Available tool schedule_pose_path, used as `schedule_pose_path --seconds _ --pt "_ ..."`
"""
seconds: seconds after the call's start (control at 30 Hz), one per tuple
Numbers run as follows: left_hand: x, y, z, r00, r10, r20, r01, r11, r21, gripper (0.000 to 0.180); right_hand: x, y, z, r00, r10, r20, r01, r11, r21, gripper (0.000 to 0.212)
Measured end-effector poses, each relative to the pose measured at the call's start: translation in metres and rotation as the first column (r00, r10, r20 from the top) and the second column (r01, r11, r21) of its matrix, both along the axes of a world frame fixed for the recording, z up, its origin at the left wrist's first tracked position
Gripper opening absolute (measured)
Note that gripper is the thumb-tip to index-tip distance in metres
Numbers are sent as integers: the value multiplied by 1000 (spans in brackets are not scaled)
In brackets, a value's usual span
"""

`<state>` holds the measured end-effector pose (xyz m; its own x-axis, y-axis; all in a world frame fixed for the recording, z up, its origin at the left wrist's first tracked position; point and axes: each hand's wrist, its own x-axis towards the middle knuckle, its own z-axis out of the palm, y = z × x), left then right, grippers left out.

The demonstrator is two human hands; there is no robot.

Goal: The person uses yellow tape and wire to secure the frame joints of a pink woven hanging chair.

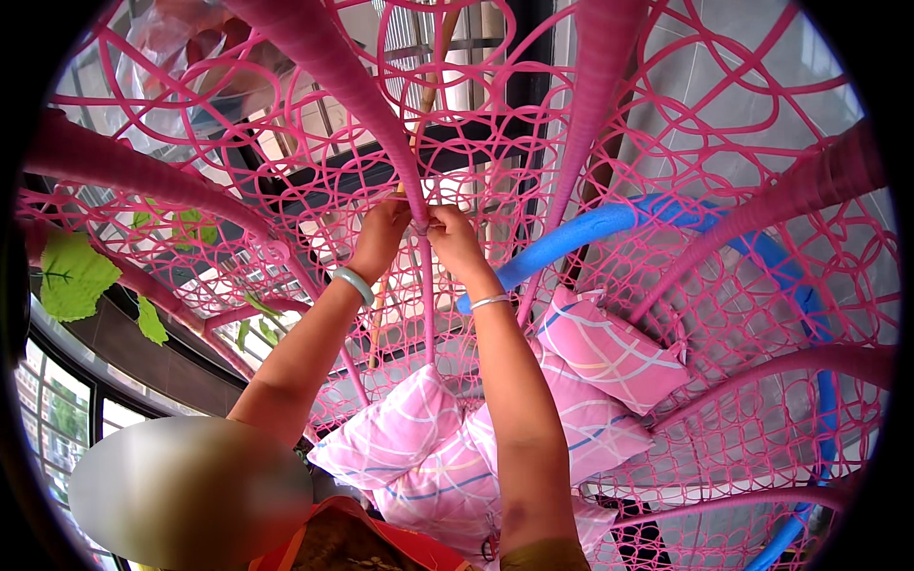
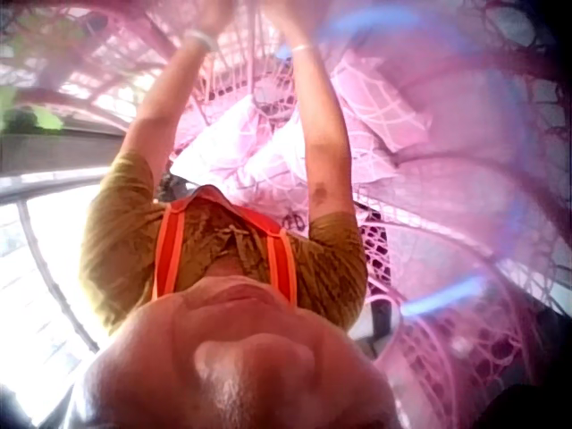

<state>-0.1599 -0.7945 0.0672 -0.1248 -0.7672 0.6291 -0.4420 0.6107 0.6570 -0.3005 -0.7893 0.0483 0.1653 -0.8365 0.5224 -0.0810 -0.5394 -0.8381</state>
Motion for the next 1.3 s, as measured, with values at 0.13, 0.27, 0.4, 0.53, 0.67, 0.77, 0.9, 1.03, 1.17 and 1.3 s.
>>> schedule_pose_path --seconds 0.13,0.27,0.4,0.53,0.67,0.77,0.9,1.03,1.17,1.3 --pt "3 -2 -1 1000 -4 14 4 1000 -12 13 -2 -6 -8 999 46 25 -45 998 -38 21" --pt "1 -5 -6 1000 10 15 -10 1000 -23 13 -12 -13 -14 992 125 -6 -124 992 8 19" --pt "2 -3 -3 1000 -5 -2 5 1000 7 13 -18 -18 -8 978 207 22 -208 974 84 19" --pt "3 -4 -2 999 -35 -6 35 999 13 14 -20 -22 -6 970 242 -9 -241 968 70 20" --pt "2 -3 0 999 -42 1 42 999 27 15 -22 -23 -5 975 222 -30 -220 974 54 22" --pt "4 -2 1 995 -75 -63 80 993 85 15 -14 -14 -4 989 133 -64 -134 991 -14 27" --pt "5 -7 -4 994 -92 -62 96 993 61 16 -3 -6 -1 999 27 -44 -31 997 -73 29" --pt "7 -7 -3 997 -65 -32 67 995 80 16 6 -7 -5 980 -157 -118 141 981 -134 27" --pt "4 -4 -3 999 -37 -5 37 996 76 16 11 -6 -5 937 -314 -151 286 941 -183 24" --pt "9 -4 -3 997 -74 6 73 994 86 18 15 -3 -2 911 -364 -195 318 919 -232 20"
